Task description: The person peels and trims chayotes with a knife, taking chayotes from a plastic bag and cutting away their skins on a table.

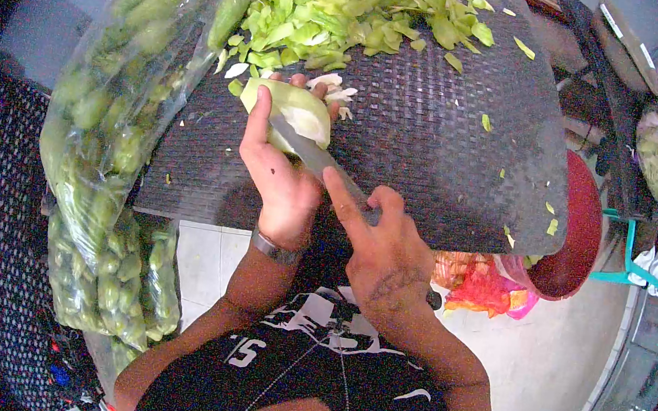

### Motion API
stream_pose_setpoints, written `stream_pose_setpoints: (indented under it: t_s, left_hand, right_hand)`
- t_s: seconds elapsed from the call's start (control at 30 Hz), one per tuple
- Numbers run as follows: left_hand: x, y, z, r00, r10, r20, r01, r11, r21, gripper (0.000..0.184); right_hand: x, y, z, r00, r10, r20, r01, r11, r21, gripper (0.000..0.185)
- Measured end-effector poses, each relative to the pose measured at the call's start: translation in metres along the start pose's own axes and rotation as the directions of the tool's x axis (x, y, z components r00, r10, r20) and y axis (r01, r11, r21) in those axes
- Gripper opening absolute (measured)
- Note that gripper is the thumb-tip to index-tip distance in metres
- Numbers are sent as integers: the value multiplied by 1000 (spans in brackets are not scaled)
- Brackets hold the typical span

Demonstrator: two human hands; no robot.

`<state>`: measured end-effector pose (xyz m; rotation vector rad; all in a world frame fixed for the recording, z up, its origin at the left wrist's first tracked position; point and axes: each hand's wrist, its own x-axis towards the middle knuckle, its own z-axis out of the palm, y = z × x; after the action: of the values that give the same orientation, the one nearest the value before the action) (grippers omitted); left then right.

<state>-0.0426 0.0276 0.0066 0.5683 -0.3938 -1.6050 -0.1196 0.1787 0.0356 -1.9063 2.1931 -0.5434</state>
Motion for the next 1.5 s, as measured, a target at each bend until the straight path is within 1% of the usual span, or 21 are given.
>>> stream_pose_setpoints:
  t_s: [0.03, 0.13, 0.23, 0.33, 0.43, 0.5, 0.57, 0.6, 0.7, 0.73, 0.8, 0.83, 0.87, 0.9, 0.97, 1.0, 1.07, 1.17, 1.3, 1.4, 1.5]
  left_hand:
    - [2, 0, -2, 1000, -6, 11, 6, 1000, -10, 47]
    - [8, -1, -7, 999, 16, 28, -15, 999, -40, 44]
    - [10, 0, -9, 995, -97, 15, 97, 990, -99, 38]
    - [13, 4, -17, 988, -152, 16, 153, 978, -141, 35]
    - [22, 14, -38, 981, -193, -23, 189, 974, -125, 39]
    - [29, 23, -48, 970, -242, -19, 238, 964, -116, 41]
    - [33, 34, -51, 947, -321, 19, 321, 939, -126, 41]
    - [33, 38, -50, 950, -312, 10, 310, 940, -143, 37]
    - [38, 51, -49, 959, -269, 93, 276, 958, -76, 42]
    - [36, 56, -45, 957, -270, 108, 273, 962, -15, 41]
    - [29, 68, -41, 894, -387, 223, 299, 890, 345, 37]
    - [24, 71, -42, 851, -456, 260, 279, 813, 512, 35]
    - [16, 67, -42, 814, -510, 279, 260, 748, 610, 32]
    - [9, 67, -40, 783, -542, 304, 204, 687, 698, 35]
    - [0, 61, -40, 755, -558, 344, 182, 683, 707, 38]
    - [-3, 65, -37, 748, -575, 331, 244, 703, 668, 37]
    - [-2, 68, -37, 775, -553, 307, 278, 734, 620, 36]
    - [0, 73, -43, 813, -505, 288, 268, 766, 584, 34]
    - [-4, 82, -47, 854, -454, 254, 253, 790, 559, 34]
    - [-5, 85, -53, 862, -442, 246, 251, 796, 551, 32]
    - [-3, 84, -55, 870, -425, 250, 244, 811, 531, 31]
  right_hand:
    - [0, 0, -2, 1000, 5, 11, -5, 1000, -13, 88]
    - [0, 1, -9, 999, 51, -18, -48, 993, 112, 73]
    - [5, 1, -11, 996, 87, -12, -82, 966, 244, 66]
    - [12, 8, -13, 992, 127, -14, -113, 918, 380, 62]
    - [27, 39, -1, 950, 90, -298, 5, 952, 305, 60]
    - [32, 55, 3, 937, 37, -347, 65, 959, 277, 59]
    - [32, 61, 3, 942, 53, -332, 49, 955, 292, 57]
    - [31, 61, 2, 952, 93, -290, 5, 947, 320, 55]
    - [20, 64, 2, 967, 205, -150, -126, 899, 420, 47]
    - [15, 68, 1, 965, 240, -106, -170, 878, 447, 44]
    - [4, 77, -2, 951, 309, -26, -258, 836, 484, 39]
    - [1, 86, -5, 963, 262, -71, -204, 871, 447, 38]
    - [-2, 95, -8, 970, 213, -115, -150, 902, 405, 36]
    - [-5, 105, -11, 973, 66, -223, 1, 957, 289, 35]
    - [-13, 114, -32, 996, 7, -88, 15, 969, 246, 38]
    - [-14, 119, -43, 998, -37, -56, 47, 983, 180, 40]
    - [-16, 126, -61, 994, -109, 22, 108, 993, 49, 46]
    - [-9, 130, -72, 976, -218, 14, 218, 966, -137, 48]
    - [-2, 128, -72, 966, -258, -9, 247, 935, -256, 57]
    - [-8, 142, -55, 948, -312, -69, 274, 905, -326, 58]
    - [-18, 158, -26, 942, -307, -138, 250, 912, -325, 52]
